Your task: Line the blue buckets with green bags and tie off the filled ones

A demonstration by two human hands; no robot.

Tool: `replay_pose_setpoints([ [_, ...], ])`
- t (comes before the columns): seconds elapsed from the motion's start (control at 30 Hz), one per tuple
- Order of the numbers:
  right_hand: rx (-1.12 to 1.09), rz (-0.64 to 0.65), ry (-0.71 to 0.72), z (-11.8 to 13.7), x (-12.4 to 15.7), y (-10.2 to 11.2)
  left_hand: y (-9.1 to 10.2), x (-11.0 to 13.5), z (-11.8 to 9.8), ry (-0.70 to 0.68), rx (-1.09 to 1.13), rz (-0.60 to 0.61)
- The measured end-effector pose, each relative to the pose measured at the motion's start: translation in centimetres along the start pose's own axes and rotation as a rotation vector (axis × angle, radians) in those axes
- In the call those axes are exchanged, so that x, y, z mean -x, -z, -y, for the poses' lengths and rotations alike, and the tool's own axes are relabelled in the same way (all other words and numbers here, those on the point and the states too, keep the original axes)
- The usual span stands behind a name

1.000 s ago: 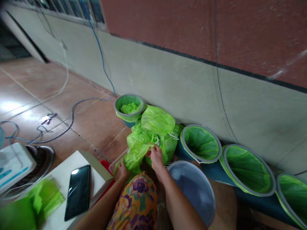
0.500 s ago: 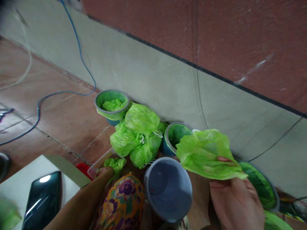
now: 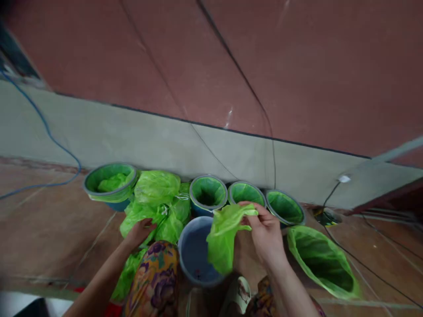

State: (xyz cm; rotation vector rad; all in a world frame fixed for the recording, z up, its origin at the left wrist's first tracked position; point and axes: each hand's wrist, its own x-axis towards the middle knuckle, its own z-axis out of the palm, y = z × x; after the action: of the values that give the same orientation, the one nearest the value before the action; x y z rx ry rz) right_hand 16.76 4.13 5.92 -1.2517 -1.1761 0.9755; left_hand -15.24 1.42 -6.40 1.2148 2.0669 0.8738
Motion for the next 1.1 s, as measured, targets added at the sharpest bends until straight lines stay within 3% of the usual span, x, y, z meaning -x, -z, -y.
replay_pose_setpoints([
  [0.03,0.041,0.01,0.012,0.5,0.2,0.4,-0.2,0.9,-2.3,-0.065,0.04,0.054],
  [0.1,0.085,0.031,0.069,1.5,0.8,0.9,-1.0,3.8,-7.3,-0.359,0.334,0.225],
  [0.13,0.095,0.045,0.112,2.0,1.1,1.2,-1.6,5.7,-9.8,-0.494,0.377,0.279],
  [0.23,0.156,0.068,0.313,3.2,2.2,2.2,-3.7,11.1,-15.3,-0.779,0.247,0.289],
  [0.3,0.247,0.067,0.447,3.9,2.8,3.5,-4.6,13.1,-16.9,-0.862,0.127,0.284],
  [0.37,0.348,0.063,0.511,4.4,3.3,5.4,-4.5,13.5,-17.0,-0.883,0.043,0.324],
  [0.43,0.465,0.054,0.512,4.8,3.7,7.8,-3.3,12.6,-16.7,-0.872,-0.006,0.367],
  [0.63,0.951,0.255,0.572,4.6,3.9,14.4,3.9,9.7,-16.9,-0.922,-0.207,0.285],
  [0.73,1.073,0.269,0.562,3.6,3.4,16.0,5.6,10.3,-17.4,-0.94,-0.264,0.333],
  [0.8,1.114,0.149,0.531,3.2,3.5,15.8,5.4,11.2,-17.5,-0.928,-0.273,0.331],
  [0.9,1.098,0.005,0.576,3.8,4.9,13.6,4.0,12.6,-17.5,-0.951,-0.284,0.289],
  [1.0,0.965,0.173,0.726,5.3,7.3,9.8,2.6,13.9,-17.8,-1.038,-0.304,0.284],
  [1.1,0.877,0.36,0.767,6.3,8.7,6.4,1.8,15.2,-18.3,-1.133,-0.329,0.298],
])
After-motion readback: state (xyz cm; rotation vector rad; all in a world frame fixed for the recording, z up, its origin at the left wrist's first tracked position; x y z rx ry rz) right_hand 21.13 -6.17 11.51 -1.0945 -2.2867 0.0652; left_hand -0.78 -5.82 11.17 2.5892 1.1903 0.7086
